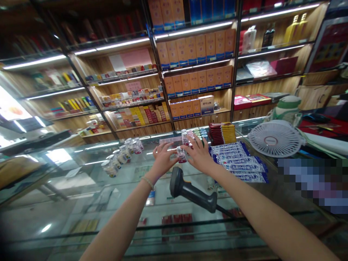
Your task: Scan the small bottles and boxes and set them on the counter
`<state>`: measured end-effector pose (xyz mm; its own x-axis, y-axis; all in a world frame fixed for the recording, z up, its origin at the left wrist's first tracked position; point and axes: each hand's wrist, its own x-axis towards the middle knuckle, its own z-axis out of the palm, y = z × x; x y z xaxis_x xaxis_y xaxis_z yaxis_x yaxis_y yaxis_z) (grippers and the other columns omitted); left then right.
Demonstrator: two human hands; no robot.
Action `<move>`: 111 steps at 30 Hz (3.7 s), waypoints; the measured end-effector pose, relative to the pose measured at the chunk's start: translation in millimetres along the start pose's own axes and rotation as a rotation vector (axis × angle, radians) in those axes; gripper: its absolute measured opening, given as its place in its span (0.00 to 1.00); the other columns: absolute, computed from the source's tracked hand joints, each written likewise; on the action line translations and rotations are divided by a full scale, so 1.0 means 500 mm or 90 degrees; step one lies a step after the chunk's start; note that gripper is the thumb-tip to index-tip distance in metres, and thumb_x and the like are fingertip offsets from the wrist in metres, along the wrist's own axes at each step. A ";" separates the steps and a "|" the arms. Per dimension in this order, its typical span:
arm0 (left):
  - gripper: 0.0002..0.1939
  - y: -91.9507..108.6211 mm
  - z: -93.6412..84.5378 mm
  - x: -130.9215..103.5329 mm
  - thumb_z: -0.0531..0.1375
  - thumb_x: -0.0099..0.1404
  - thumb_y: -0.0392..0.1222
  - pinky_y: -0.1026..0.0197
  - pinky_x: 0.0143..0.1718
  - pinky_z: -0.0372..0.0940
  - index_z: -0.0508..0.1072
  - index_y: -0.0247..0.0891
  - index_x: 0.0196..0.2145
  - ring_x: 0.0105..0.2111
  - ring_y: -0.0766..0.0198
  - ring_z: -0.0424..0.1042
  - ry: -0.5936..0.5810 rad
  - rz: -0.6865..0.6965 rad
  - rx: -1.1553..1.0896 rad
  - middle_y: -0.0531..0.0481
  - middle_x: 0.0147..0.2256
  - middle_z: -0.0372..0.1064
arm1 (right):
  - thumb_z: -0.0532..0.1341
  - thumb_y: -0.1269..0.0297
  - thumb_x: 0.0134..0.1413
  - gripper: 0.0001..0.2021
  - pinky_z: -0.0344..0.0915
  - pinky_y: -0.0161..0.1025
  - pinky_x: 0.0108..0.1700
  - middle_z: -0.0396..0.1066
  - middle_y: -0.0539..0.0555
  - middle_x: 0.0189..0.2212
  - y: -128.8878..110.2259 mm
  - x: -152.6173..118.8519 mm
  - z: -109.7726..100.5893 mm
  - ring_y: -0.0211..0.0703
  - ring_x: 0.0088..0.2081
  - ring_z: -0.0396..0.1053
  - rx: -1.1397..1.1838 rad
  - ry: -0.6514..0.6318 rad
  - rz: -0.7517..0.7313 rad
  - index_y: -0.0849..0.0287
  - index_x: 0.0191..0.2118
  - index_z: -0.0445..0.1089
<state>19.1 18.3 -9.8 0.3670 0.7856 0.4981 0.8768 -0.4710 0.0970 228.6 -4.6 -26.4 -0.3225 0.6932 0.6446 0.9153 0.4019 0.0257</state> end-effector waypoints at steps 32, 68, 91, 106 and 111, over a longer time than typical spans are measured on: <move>0.11 0.000 0.001 -0.003 0.63 0.66 0.49 0.40 0.66 0.52 0.82 0.51 0.44 0.66 0.49 0.55 -0.090 -0.059 -0.187 0.51 0.65 0.61 | 0.64 0.52 0.57 0.27 0.39 0.60 0.66 0.49 0.58 0.70 0.024 -0.009 -0.013 0.62 0.71 0.40 0.059 0.033 0.045 0.46 0.62 0.63; 0.11 0.006 -0.028 0.001 0.63 0.64 0.52 0.41 0.68 0.48 0.83 0.46 0.33 0.66 0.47 0.53 -0.053 -0.047 -0.173 0.54 0.63 0.64 | 0.59 0.58 0.63 0.12 0.36 0.56 0.67 0.60 0.56 0.65 0.009 -0.006 -0.038 0.56 0.67 0.49 -0.024 0.095 0.016 0.46 0.50 0.73; 0.19 -0.017 -0.034 -0.021 0.68 0.59 0.55 0.39 0.68 0.35 0.77 0.51 0.48 0.65 0.46 0.55 0.238 0.108 0.043 0.44 0.64 0.60 | 0.65 0.56 0.58 0.14 0.37 0.57 0.67 0.63 0.58 0.62 0.030 -0.009 -0.019 0.55 0.66 0.51 -0.111 0.216 -0.052 0.50 0.49 0.74; 0.18 -0.012 -0.032 -0.026 0.68 0.60 0.49 0.39 0.67 0.37 0.76 0.50 0.47 0.65 0.46 0.55 0.211 0.087 0.019 0.43 0.65 0.57 | 0.62 0.56 0.61 0.23 0.41 0.62 0.66 0.61 0.60 0.66 -0.026 -0.007 -0.125 0.60 0.68 0.49 -0.105 -0.008 -0.021 0.54 0.60 0.67; 0.16 -0.009 -0.030 -0.025 0.67 0.61 0.49 0.39 0.67 0.38 0.76 0.50 0.47 0.65 0.46 0.55 0.231 0.091 0.012 0.43 0.64 0.57 | 0.53 0.49 0.66 0.26 0.45 0.62 0.66 0.60 0.60 0.67 -0.100 -0.077 -0.164 0.60 0.69 0.50 -0.035 -0.074 0.022 0.54 0.64 0.64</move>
<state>5.9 4.4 -3.4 0.3545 0.5185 0.7781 0.8318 -0.5550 -0.0091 215.3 -100.4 9.8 -0.3129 0.7721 0.5531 0.9374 0.3448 0.0489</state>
